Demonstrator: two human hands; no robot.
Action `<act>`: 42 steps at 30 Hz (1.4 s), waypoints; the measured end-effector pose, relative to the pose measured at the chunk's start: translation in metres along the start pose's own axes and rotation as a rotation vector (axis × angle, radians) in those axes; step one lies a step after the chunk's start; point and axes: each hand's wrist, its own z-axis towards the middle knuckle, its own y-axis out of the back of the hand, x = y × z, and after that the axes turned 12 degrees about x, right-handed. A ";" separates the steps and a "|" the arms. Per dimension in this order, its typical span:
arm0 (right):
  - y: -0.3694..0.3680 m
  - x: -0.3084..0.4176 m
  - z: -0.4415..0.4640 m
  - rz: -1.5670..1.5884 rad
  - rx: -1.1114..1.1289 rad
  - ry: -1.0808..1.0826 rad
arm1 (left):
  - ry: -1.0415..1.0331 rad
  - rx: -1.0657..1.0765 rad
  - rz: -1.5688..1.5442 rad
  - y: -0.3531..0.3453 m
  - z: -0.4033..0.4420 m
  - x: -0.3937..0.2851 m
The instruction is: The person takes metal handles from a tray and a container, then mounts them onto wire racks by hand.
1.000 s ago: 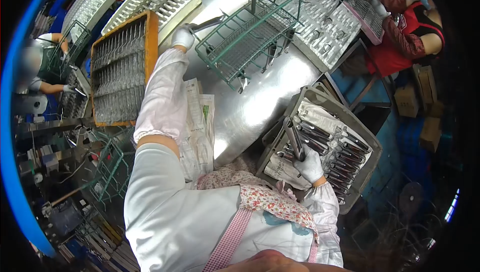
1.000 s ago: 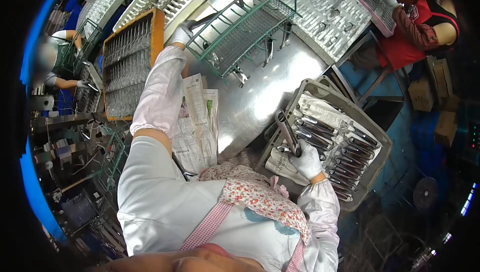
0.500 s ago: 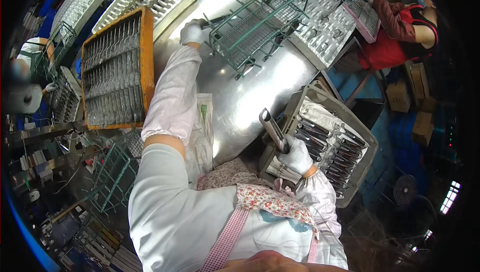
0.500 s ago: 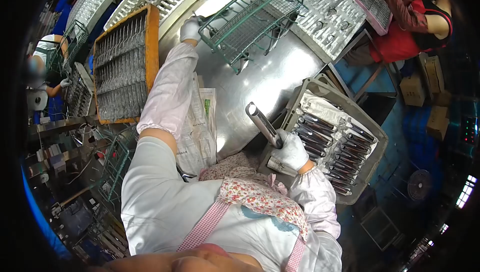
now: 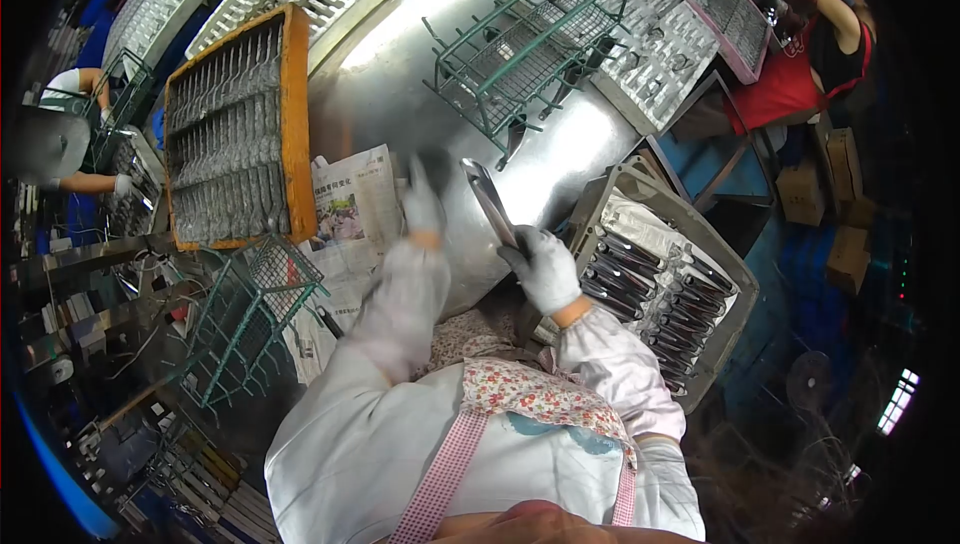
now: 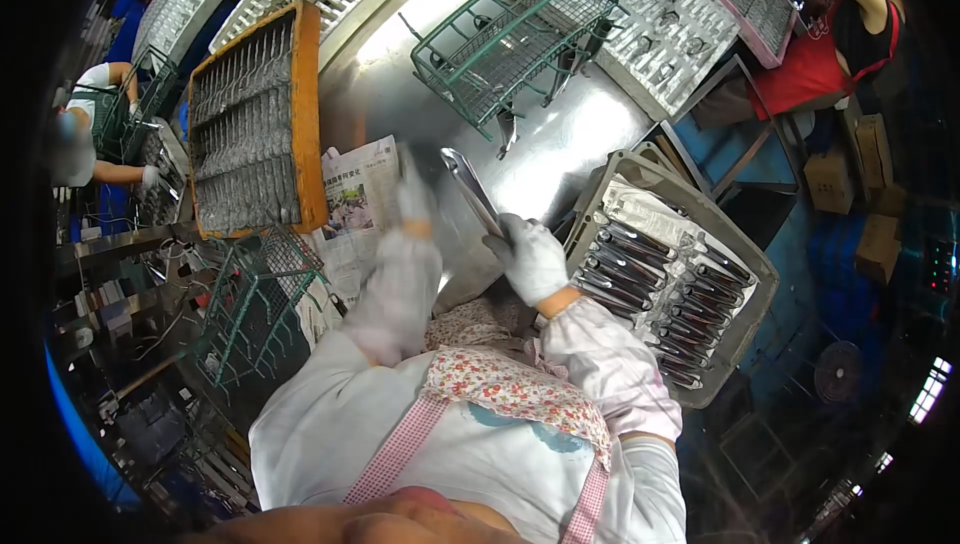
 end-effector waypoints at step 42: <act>0.061 -0.086 -0.019 0.014 -0.450 0.011 | -0.155 -0.069 -0.175 0.013 0.222 -0.009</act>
